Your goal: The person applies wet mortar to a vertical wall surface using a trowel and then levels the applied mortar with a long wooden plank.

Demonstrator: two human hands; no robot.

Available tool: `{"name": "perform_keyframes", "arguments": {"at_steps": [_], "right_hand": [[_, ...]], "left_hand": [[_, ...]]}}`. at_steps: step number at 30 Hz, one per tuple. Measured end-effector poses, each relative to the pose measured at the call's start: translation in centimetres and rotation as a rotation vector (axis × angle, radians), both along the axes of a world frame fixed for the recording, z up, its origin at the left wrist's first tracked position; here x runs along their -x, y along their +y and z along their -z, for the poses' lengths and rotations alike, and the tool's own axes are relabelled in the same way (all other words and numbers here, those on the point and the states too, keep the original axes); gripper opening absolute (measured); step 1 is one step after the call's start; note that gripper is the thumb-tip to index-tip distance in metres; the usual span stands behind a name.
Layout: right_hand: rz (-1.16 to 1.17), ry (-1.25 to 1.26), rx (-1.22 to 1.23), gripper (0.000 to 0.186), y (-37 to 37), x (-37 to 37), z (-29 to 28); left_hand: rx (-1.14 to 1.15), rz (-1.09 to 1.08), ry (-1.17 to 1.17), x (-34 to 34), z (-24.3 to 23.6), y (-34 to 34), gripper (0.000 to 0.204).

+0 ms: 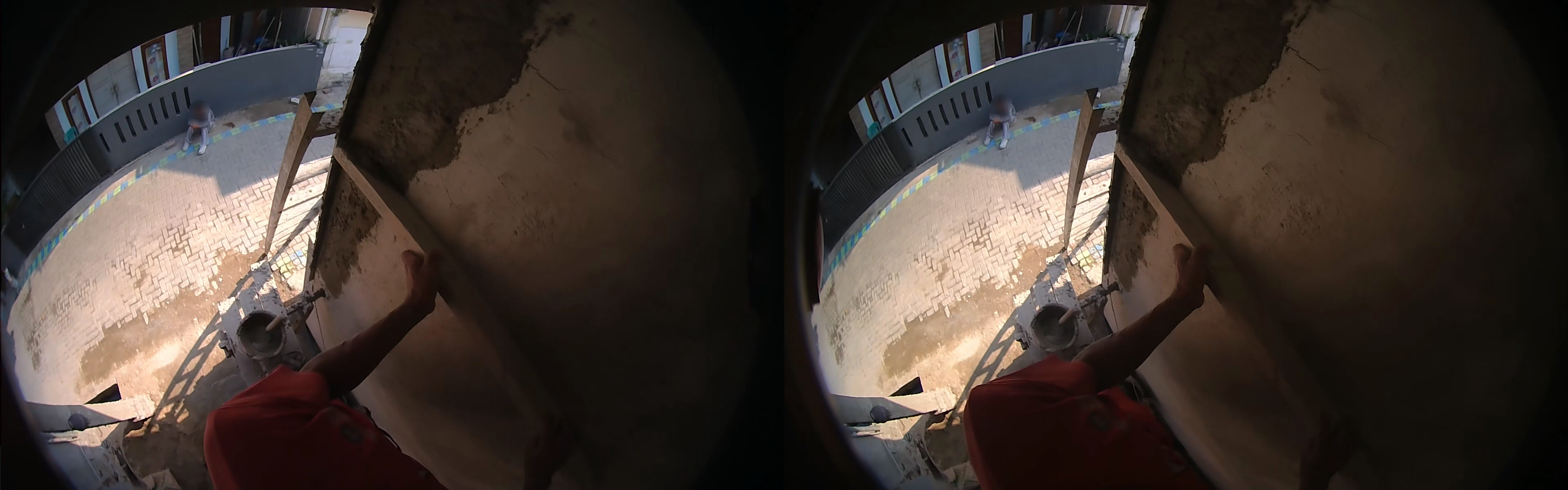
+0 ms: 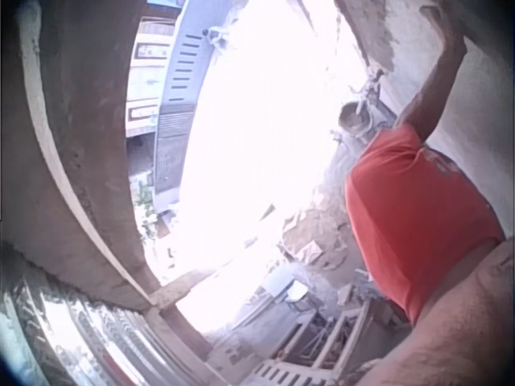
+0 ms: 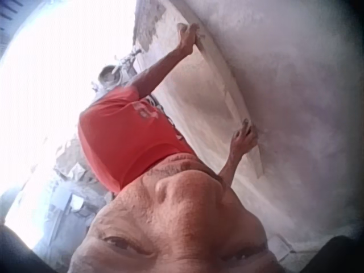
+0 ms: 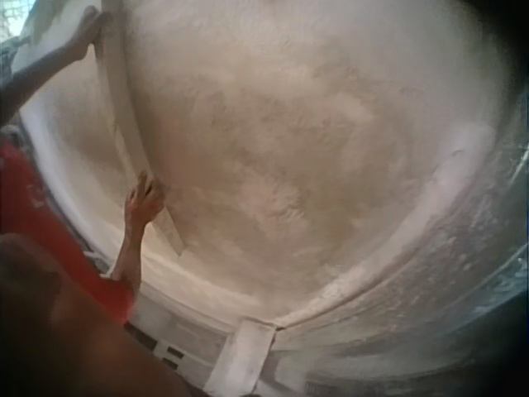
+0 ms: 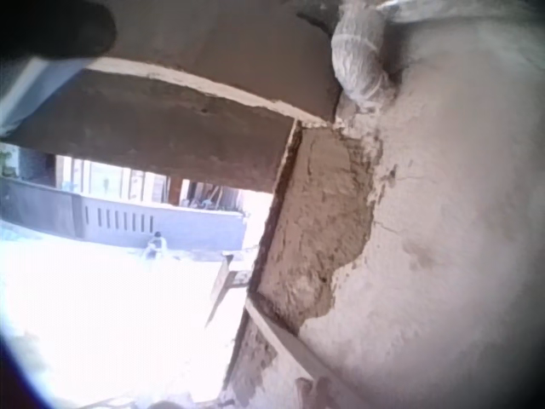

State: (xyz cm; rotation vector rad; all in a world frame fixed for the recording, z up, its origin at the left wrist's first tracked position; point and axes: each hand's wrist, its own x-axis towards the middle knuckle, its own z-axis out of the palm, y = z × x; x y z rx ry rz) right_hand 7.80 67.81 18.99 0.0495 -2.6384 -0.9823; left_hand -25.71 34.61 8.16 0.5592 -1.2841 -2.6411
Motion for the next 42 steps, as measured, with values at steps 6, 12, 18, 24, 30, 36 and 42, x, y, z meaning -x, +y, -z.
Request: {"name": "perform_keyframes", "arguments": {"at_steps": [6, 12, 18, 24, 30, 36, 42], "right_hand": [[0.132, 0.054, 0.146, 0.047, 4.3, -1.2, 1.7], [0.018, 0.094, 0.237, 0.052, -3.5, -0.3, -7.8], [-0.167, 0.248, 0.223, 0.075, -5.1, -0.1, -11.3], [-0.170, 0.289, 0.167, 0.065, -4.6, -0.2, -13.6], [-0.189, 0.322, 0.111, 0.056, -4.8, 0.5, -16.4], [-0.168, 0.388, 0.041, 0.050, -1.0, -0.1, -17.2], [-0.123, 0.457, -0.051, 0.047, 5.7, -0.9, -17.1]], "left_hand": [[-0.015, -0.021, 0.157, -0.5, -5.6, -0.4, 0.040], [-0.102, 0.002, 0.244, -1.9, -11.5, -0.3, 0.038], [-0.142, 0.020, 0.323, -3.2, -14.8, 0.6, 0.039], [-0.051, 0.048, 0.387, -3.8, -18.2, 0.6, 0.047], [0.122, -0.066, 0.546, -1.9, -22.9, 0.6, 0.054], [0.062, 0.055, 0.560, -2.0, -27.0, 0.0, 0.058], [0.370, -0.096, 0.707, 3.0, -27.9, 2.1, 0.066]]}}
